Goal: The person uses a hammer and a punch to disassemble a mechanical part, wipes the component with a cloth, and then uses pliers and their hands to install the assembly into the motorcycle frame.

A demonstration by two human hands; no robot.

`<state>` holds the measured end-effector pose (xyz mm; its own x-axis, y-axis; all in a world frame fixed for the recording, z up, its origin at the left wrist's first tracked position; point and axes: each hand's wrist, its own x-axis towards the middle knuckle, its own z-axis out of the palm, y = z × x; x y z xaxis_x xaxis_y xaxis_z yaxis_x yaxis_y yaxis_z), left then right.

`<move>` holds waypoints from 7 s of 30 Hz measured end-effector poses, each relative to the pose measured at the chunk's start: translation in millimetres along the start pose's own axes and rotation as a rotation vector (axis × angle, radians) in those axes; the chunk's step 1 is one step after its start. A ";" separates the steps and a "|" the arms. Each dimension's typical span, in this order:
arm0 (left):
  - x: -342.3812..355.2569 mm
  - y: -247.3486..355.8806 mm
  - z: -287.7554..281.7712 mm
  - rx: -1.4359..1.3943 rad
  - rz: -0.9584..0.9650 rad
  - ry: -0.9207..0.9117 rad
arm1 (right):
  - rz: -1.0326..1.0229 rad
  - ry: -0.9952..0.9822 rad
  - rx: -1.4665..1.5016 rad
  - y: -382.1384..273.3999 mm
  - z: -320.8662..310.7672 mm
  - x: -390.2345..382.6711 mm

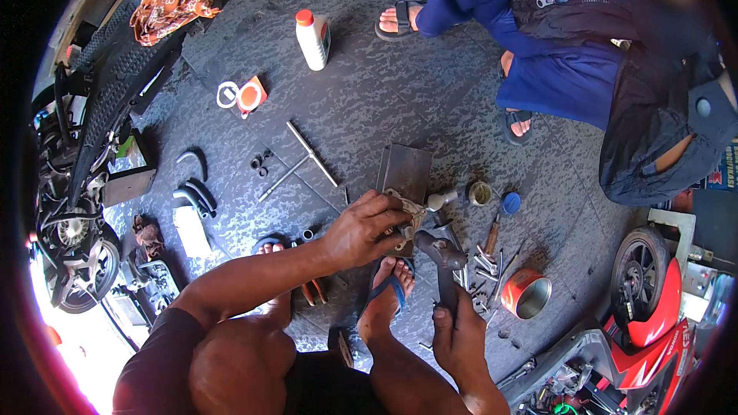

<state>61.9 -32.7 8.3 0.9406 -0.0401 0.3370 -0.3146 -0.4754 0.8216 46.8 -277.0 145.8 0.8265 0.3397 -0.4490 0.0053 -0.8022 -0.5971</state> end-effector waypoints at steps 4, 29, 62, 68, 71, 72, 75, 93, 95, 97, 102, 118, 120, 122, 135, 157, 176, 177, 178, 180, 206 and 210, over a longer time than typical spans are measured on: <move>1.5 1.3 -0.5 -0.012 0.001 0.010 | -0.227 0.228 0.229 -20.4 -0.5 -11.3; -0.6 3.0 -0.4 -0.008 -0.018 0.016 | -0.364 0.220 0.189 -31.6 0.4 -4.7; -50.8 -4.7 -27.5 -0.791 -0.862 -0.105 | -0.347 0.144 0.073 -23.7 70.3 106.2; -43.6 14.1 -41.0 -1.325 -0.596 -0.044 | -0.282 0.007 0.631 -27.4 68.2 78.2; -41.9 19.7 -47.7 -1.342 -0.547 -0.045 | -0.264 -0.022 0.799 -52.6 63.2 69.0; -41.4 20.8 -50.4 -1.348 -0.543 -0.045 | -0.294 0.004 0.750 -52.9 63.3 68.5; -43.6 17.4 -43.4 -1.296 -0.531 -0.003 | -0.461 0.066 0.451 -42.6 59.4 73.4; -52.8 21.8 -40.2 -1.524 -0.681 0.012 | -0.531 0.097 0.345 -49.1 53.7 71.6; -51.4 26.8 -44.0 -1.530 -0.661 0.036 | -0.553 0.108 0.346 -48.8 55.5 72.0; -41.8 36.3 -54.4 -1.693 -0.738 0.029 | -0.563 0.122 0.394 -45.8 61.1 71.4; -39.9 43.0 -57.6 -1.447 -0.813 -0.118 | -0.471 0.022 0.567 -35.9 73.1 63.3; -17.6 72.2 -97.2 -1.073 -1.200 -0.243 | -0.909 0.158 0.015 -50.9 54.3 68.1; -24.7 59.7 -84.4 -1.312 -1.282 -0.190 | -0.937 0.140 -0.037 -43.4 53.6 69.8; -32.5 51.1 -79.4 -1.424 -1.263 -0.125 | -0.889 0.115 -0.003 -41.1 54.9 66.9; -34.9 57.7 -69.0 -1.343 -1.090 0.101 | -0.334 -0.200 0.722 -43.2 66.6 60.5; -36.0 60.0 -72.0 -0.786 -0.915 0.050 | -0.852 0.072 -0.325 -68.1 56.5 66.7; -61.6 50.5 -46.4 -0.233 0.248 -0.196 | -0.294 -0.970 0.324 -21.8 47.4 82.2; -60.3 51.9 -47.9 -0.230 0.329 -0.202 | -0.404 -0.955 0.392 -17.7 50.0 80.7; -62.6 52.4 -46.0 -0.254 0.390 -0.189 | -0.513 -0.938 0.461 -9.4 55.7 77.2; -65.7 55.0 -40.0 -0.313 0.522 -0.165 | -0.492 -0.931 0.518 -3.0 61.2 66.5; -64.2 76.9 -66.5 -0.577 -0.798 0.042 | -0.396 -0.208 0.189 -41.2 94.6 53.6; -64.1 54.4 -63.8 -1.138 -1.123 -0.028 | -0.488 -0.162 0.057 -48.4 91.9 61.3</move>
<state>-23.5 0.0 60.7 0.7478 -0.1590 -0.6446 0.5921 0.5990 0.5391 45.5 -172.2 86.0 0.6378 0.7428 -0.2034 0.3344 -0.5050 -0.7957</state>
